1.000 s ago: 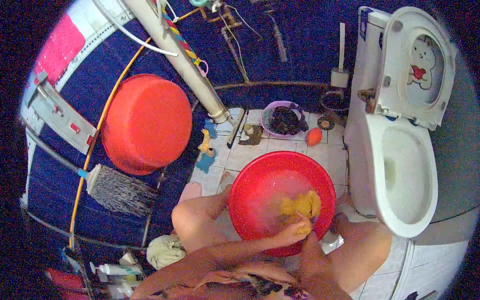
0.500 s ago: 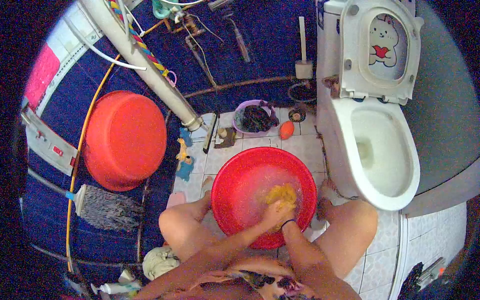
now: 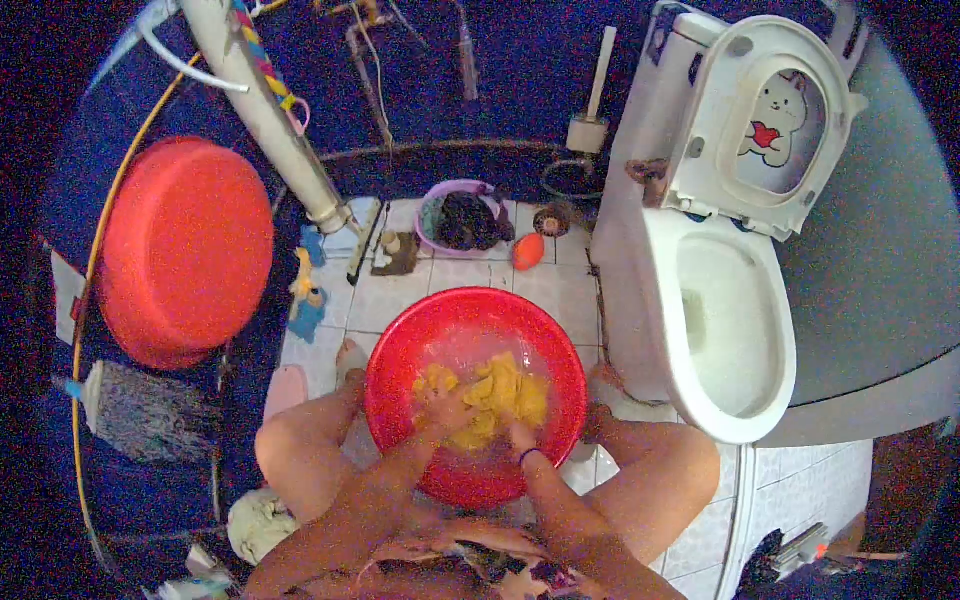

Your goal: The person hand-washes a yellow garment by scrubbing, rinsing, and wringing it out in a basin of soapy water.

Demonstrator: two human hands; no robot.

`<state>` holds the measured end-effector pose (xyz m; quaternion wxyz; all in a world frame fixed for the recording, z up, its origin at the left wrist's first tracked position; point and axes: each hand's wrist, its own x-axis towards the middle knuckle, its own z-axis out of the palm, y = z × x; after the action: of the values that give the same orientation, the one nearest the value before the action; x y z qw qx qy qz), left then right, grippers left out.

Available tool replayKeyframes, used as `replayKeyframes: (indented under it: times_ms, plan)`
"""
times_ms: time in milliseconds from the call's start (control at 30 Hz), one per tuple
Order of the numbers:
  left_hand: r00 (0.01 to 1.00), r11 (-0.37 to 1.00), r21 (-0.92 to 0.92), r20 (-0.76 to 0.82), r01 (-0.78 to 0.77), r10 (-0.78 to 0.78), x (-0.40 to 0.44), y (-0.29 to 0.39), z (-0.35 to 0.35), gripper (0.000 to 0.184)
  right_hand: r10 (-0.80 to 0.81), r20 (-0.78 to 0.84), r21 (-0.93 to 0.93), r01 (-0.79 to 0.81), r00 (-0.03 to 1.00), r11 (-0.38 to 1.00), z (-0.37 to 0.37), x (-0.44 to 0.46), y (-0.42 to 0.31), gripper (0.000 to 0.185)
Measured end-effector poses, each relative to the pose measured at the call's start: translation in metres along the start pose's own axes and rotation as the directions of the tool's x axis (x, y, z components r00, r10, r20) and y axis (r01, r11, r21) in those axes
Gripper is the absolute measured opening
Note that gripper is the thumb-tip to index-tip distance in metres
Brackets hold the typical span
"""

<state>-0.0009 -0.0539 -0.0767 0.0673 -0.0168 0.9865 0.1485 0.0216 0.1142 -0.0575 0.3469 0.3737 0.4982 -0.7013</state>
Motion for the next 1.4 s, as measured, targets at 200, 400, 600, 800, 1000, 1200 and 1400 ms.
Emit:
replayKeyframes:
  times_ms: [200, 400, 600, 800, 1000, 1200, 1400]
  plan:
    - [0.938, 0.776, -0.629, 0.243, -0.04, 0.245, 0.006, 0.015, 0.074, 0.038, 0.047, 0.167, 0.209, -0.082, 0.985, 0.974, 0.02, -0.059, -0.04, 0.063]
    - [0.858, 0.721, -0.544, 0.002, -0.43, 0.513, -0.065, 0.125, -0.079, 0.033, -0.135, 0.349, 0.301, 0.025, 0.927, 0.953, -0.037, 0.035, -0.01, 0.057]
    - [0.94, 0.62, -0.74, -0.049, -0.26, 0.337, -0.014, 0.091, -0.027, 0.03, -0.403, 0.703, 0.543, -0.075, 0.586, 0.836, 0.005, -0.003, -0.005, 0.049]
    - [0.967, 0.69, -0.684, -0.09, -0.235, 0.24, -0.025, 0.089, -0.055, 0.029, -0.38, 0.46, 0.482, 0.134, 0.802, 0.866, 0.015, -0.028, -0.013, 0.045]
    - [0.987, 0.754, -0.638, -0.086, -0.16, 0.137, -0.031, 0.071, 0.01, 0.034, -0.504, 0.411, 0.278, 0.422, 0.76, 0.863, -0.025, 0.09, 0.01, 0.034]
    - [0.99, 0.996, 0.067, 0.12, 0.065, -0.072, -0.025, 0.018, -0.034, 0.053, -0.645, -0.144, -0.43, 0.539, 0.751, 0.724, 0.011, 0.004, -0.023, 0.049]
    - [0.958, 0.52, -0.819, 0.117, 0.243, -0.263, 0.001, 0.012, -0.025, 0.065, -0.693, 0.255, -0.552, 0.69, 0.674, 0.468, 0.032, -0.07, -0.054, 0.043]
